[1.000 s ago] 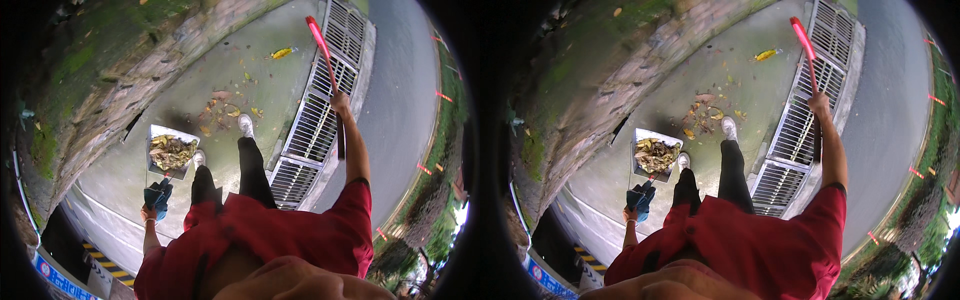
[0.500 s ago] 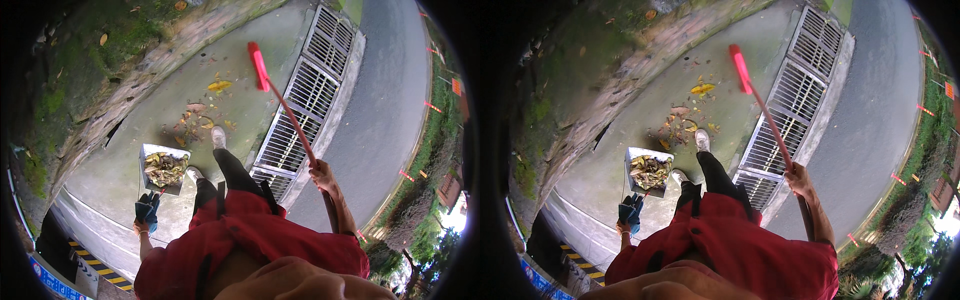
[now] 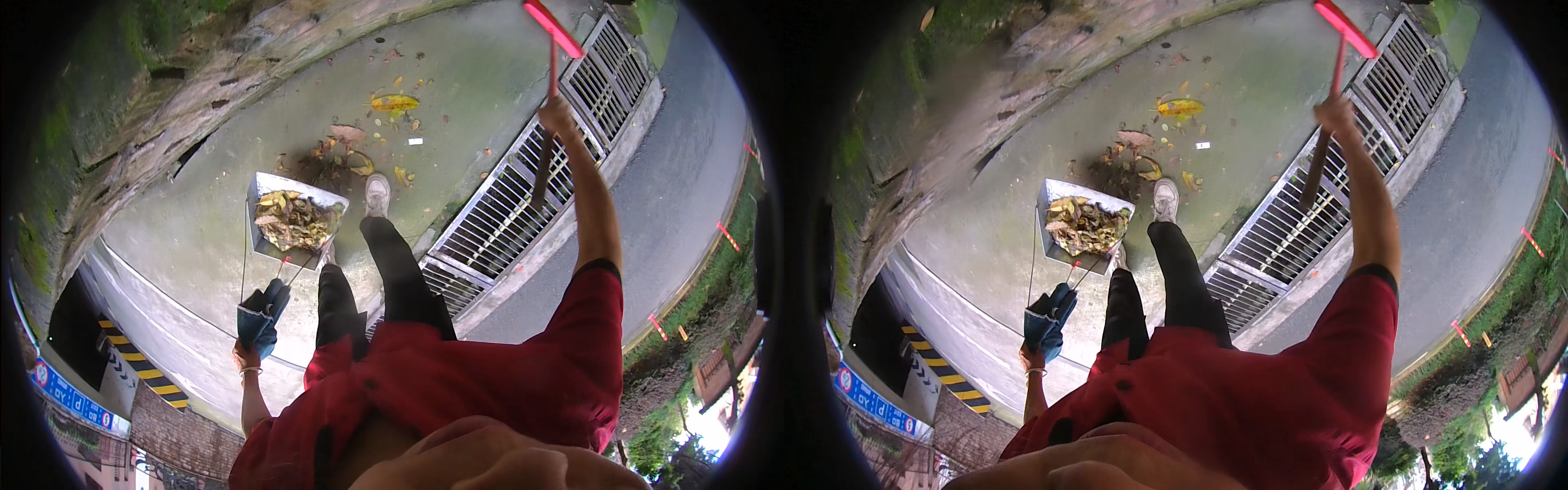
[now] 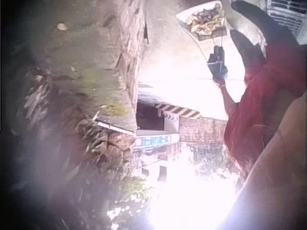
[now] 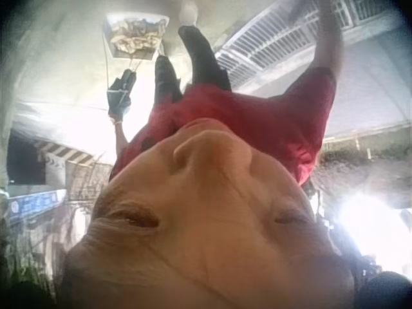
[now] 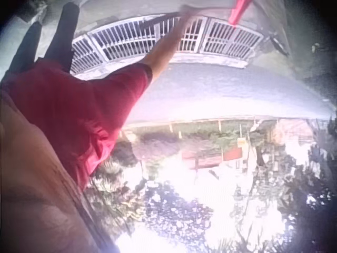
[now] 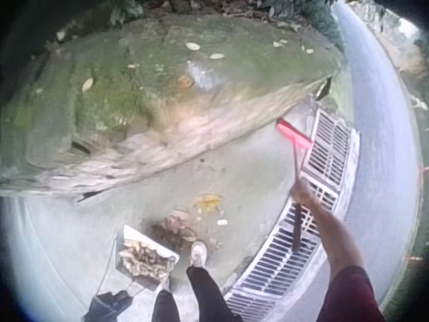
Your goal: The person sweeps scattered dry leaves on a concrete surface using a red broom and collects them into a blue dustpan. The person moves along the area, sweeping leaves from different spots and transferring them into the dustpan.
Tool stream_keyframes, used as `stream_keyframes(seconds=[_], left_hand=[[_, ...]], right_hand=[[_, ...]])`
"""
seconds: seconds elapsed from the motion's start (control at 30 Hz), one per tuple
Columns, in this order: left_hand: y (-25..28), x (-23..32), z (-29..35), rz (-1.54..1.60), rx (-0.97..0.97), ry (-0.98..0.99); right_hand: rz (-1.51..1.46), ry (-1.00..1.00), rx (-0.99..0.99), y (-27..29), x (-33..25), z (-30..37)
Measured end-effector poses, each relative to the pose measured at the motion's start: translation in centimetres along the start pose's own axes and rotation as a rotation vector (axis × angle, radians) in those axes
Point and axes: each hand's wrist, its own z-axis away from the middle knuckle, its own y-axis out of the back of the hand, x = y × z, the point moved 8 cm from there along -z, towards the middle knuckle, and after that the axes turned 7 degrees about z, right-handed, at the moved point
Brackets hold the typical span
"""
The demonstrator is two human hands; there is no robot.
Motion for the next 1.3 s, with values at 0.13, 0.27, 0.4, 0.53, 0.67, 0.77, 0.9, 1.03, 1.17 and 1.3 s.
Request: stream_keyframes(seconds=[0.13,0.27,0.4,0.53,0.67,0.77,0.9,1.03,1.17,1.3], left_hand=[[-1.1,0.6,-0.2,0.025,0.021,-0.021],[-1.9,0.7,-1.4,-0.025,-0.003,0.016],[-2.3,0.0,-1.6,-0.020,-0.022,0.022],[-2.5,-1.6,-1.0,-0.016,0.033,0.030],[-3.8,-3.8,-0.1,0.024,0.021,0.054],[-4.4,-5.6,0.8,0.007,0.043,0.052],[-5.4,-8.9,2.3,0.116,0.047,0.124],[-7.0,-11.1,3.7,0.192,0.091,0.145],[-8.7,-13.7,5.5,0.241,0.121,0.172],[-10.3,-16.8,7.9,0.327,0.106,0.239]], right_hand=[[-0.348,-0.164,-0.232,-3.8,-4.0,16.2],[-0.570,-0.105,-0.352,2.9,-4.4,28.4],[-0.583,-0.056,-0.398,11.0,-4.7,34.5],[-0.463,-0.097,-0.236,10.9,-8.7,30.6],[-0.298,0.034,-0.334,4.7,-16.9,26.1],[-0.306,0.182,-0.372,5.2,-19.2,29.4],[-0.327,0.273,-0.372,11.9,-17.0,34.6],[-0.302,0.338,-0.223,14.9,-20.7,31.3],[-0.144,0.215,-0.336,9.3,-26.7,27.4],[-0.149,0.314,-0.446,10.3,-26.0,32.6]])
